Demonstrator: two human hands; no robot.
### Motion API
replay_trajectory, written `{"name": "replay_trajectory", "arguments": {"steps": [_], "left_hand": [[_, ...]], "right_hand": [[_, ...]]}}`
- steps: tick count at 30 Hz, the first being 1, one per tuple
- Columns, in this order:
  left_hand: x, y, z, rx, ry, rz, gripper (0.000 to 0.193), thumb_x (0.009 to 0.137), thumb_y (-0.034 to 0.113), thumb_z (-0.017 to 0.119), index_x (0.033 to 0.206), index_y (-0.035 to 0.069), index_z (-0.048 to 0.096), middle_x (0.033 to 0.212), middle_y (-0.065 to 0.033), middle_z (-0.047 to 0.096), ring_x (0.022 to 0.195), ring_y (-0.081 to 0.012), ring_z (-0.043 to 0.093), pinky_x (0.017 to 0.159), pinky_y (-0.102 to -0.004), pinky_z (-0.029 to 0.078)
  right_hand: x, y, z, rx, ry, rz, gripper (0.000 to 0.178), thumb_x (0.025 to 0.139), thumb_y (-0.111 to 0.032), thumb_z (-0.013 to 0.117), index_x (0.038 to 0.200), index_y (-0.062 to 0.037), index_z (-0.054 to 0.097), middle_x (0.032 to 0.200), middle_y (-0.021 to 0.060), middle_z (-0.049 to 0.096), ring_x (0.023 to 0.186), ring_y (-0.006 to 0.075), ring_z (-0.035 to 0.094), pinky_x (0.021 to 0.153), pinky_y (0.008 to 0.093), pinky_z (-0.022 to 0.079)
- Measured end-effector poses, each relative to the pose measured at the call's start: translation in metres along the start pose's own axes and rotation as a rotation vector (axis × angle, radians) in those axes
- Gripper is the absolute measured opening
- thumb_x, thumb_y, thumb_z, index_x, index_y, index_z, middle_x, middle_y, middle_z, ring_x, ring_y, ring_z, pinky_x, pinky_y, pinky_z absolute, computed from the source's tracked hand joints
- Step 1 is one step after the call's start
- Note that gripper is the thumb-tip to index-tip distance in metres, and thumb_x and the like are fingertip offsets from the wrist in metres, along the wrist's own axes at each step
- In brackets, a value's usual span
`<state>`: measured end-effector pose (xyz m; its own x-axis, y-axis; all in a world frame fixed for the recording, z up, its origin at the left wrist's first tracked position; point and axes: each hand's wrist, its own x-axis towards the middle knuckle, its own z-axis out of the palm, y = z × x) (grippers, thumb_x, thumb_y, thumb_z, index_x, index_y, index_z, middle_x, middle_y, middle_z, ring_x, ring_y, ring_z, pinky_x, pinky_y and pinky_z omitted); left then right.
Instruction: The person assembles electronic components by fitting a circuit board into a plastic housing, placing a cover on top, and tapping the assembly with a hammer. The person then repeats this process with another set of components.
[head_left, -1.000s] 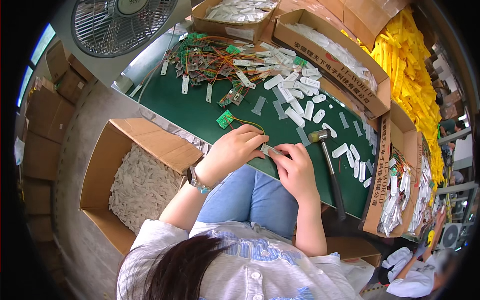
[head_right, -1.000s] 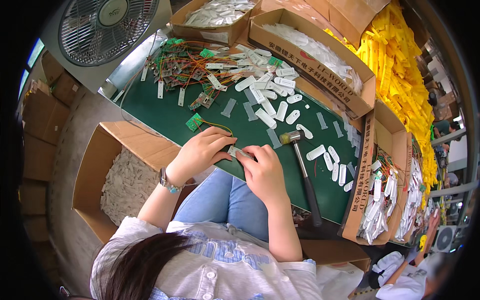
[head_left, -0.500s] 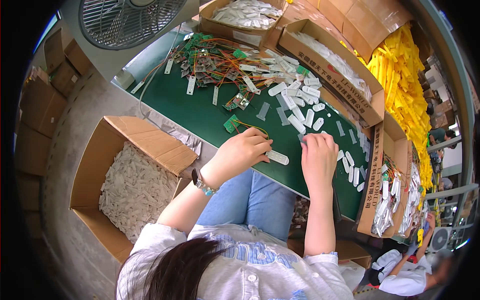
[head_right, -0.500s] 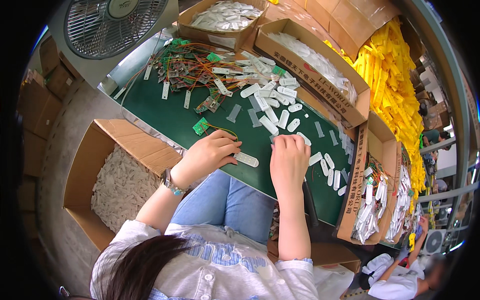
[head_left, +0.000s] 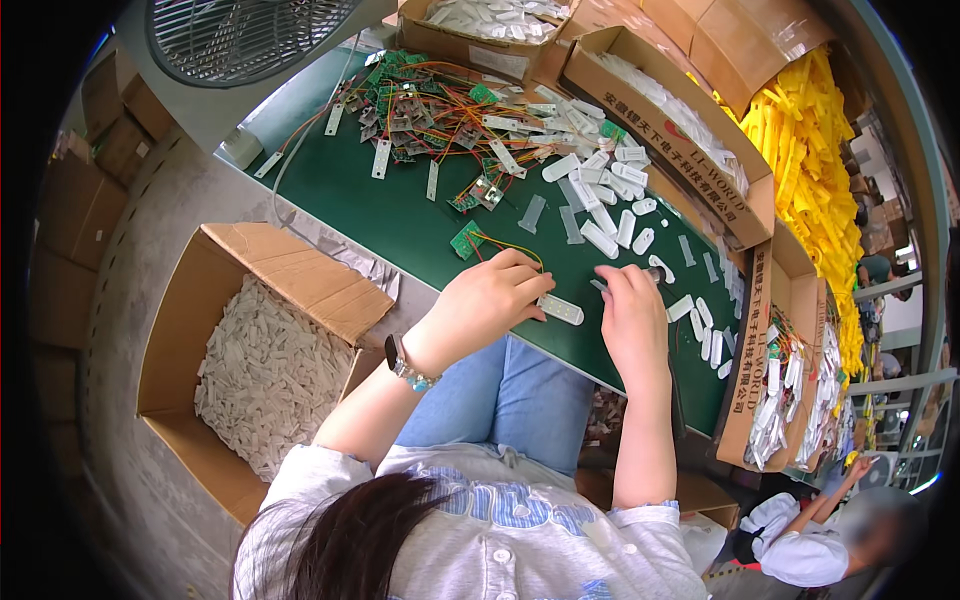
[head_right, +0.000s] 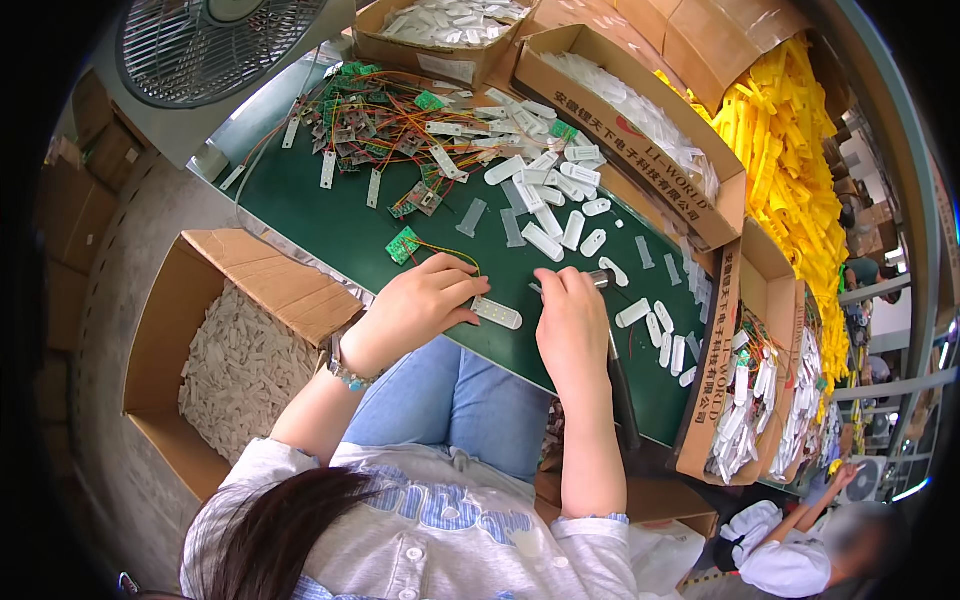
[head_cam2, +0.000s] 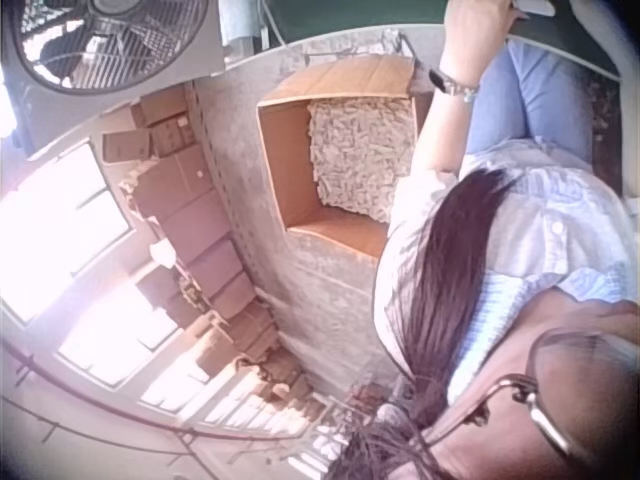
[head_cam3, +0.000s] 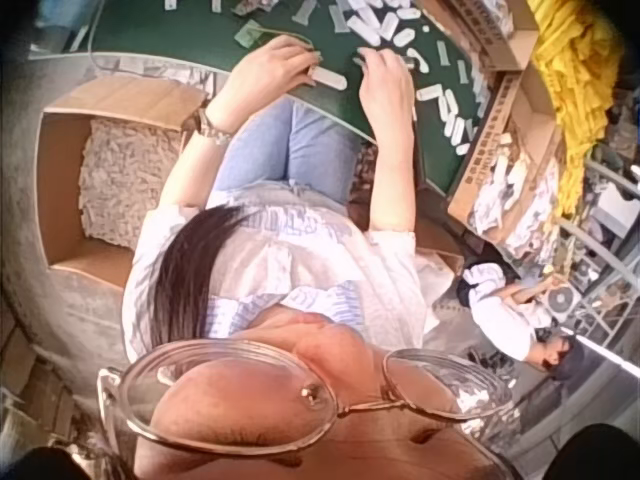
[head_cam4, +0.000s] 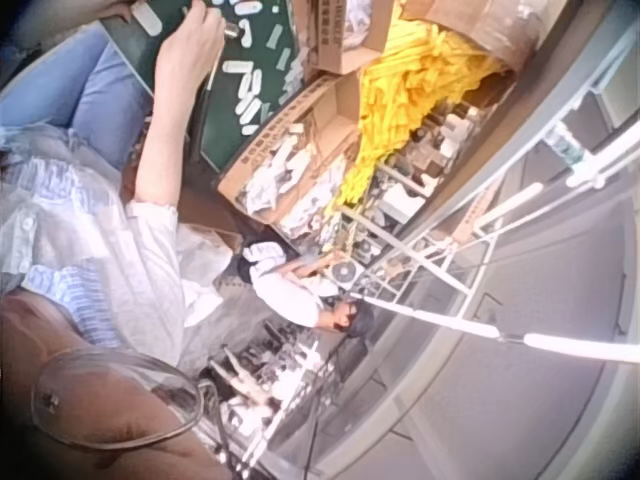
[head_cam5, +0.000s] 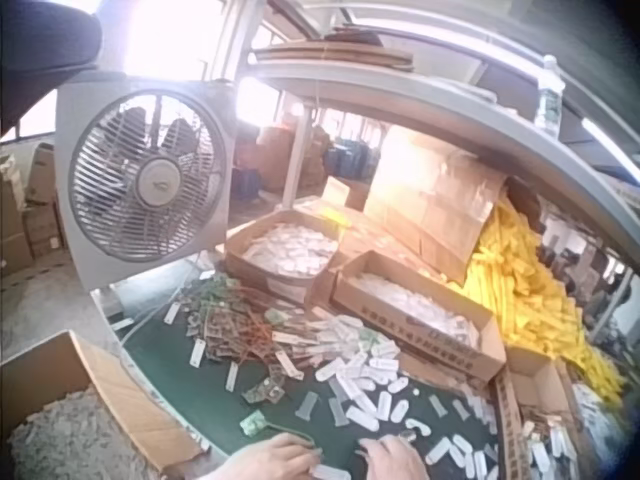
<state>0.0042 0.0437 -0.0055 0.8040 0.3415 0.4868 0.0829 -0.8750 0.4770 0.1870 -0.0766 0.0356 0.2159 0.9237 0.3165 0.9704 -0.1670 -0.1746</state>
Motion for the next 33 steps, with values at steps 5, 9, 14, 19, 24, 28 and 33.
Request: {"name": "replay_trajectory", "arguments": {"steps": [5,9,14,19,24,28,33], "left_hand": [[0.0,0.0,0.001,0.001,0.009,-0.025,0.049,0.073,0.021,0.079,0.117,0.006,0.065,0.11,-0.0071,0.068,0.112,-0.0264,0.061,0.091,-0.0364,0.054],[0.0,0.002,0.001,0.006,0.005,-0.02,0.049,0.073,0.021,0.079,0.117,0.006,0.065,0.11,-0.007,0.068,0.112,-0.0264,0.061,0.091,-0.0366,0.054],[0.001,0.002,0.0,0.001,0.01,-0.016,0.051,0.071,0.023,0.08,0.117,0.005,0.065,0.108,-0.0071,0.069,0.112,-0.0266,0.061,0.091,-0.0371,0.054],[0.0,0.003,0.0,-0.005,-0.003,-0.036,0.056,0.07,0.024,0.08,0.121,0.005,0.065,0.107,-0.0073,0.069,0.11,-0.0271,0.061,0.09,-0.0372,0.054],[0.001,0.003,0.001,0.003,0.011,-0.036,0.061,0.069,0.026,0.081,0.123,0.005,0.064,0.106,-0.0075,0.069,0.109,-0.0269,0.061,0.089,-0.0367,0.055],[0.002,0.004,0.0,0.0,0.029,-0.027,0.059,0.069,0.027,0.081,0.12,0.004,0.064,0.108,-0.0086,0.068,0.108,-0.0265,0.062,0.087,-0.0366,0.055],[0.0,0.003,0.001,-0.01,0.045,-0.053,0.054,0.069,0.027,0.082,0.114,0.004,0.064,0.109,-0.0098,0.067,0.107,-0.0269,0.063,0.085,-0.037,0.056]], "right_hand": [[-0.011,-0.022,-0.016,0.389,0.012,0.177,0.022,0.086,0.008,0.061,0.107,0.0027,0.064,0.094,0.013,0.061,0.084,0.03,0.066,0.072,0.0391,0.054],[-0.026,-0.013,-0.002,0.802,0.016,0.317,0.022,0.087,0.009,0.064,0.108,0.0015,0.066,0.099,0.0123,0.063,0.085,0.0223,0.071,0.073,0.0321,0.056],[-0.034,-0.004,0.0,0.396,0.054,0.13,0.024,0.083,0.003,0.071,0.106,-0.0015,0.071,0.098,0.0103,0.065,0.085,0.0259,0.065,0.073,0.0363,0.053],[-0.03,-0.01,-0.003,0.281,0.108,0.045,0.025,0.078,0.001,0.074,0.102,-0.0036,0.073,0.095,0.0081,0.067,0.089,0.0277,0.062,0.078,0.0389,0.051],[-0.023,-0.025,0.014,0.427,0.131,-0.045,0.024,0.075,0.0,0.076,0.098,-0.0051,0.074,0.093,0.005,0.067,0.087,0.0256,0.061,0.076,0.038,0.051],[-0.022,-0.026,0.024,0.454,0.149,-0.039,0.024,0.074,0.001,0.076,0.097,-0.0058,0.074,0.092,0.0041,0.065,0.087,0.0247,0.06,0.076,0.0376,0.05],[-0.022,-0.028,0.024,0.457,0.132,-0.02,0.025,0.073,0.002,0.076,0.096,-0.0069,0.075,0.091,0.0037,0.065,0.089,0.0244,0.059,0.075,0.0372,0.05]]}}
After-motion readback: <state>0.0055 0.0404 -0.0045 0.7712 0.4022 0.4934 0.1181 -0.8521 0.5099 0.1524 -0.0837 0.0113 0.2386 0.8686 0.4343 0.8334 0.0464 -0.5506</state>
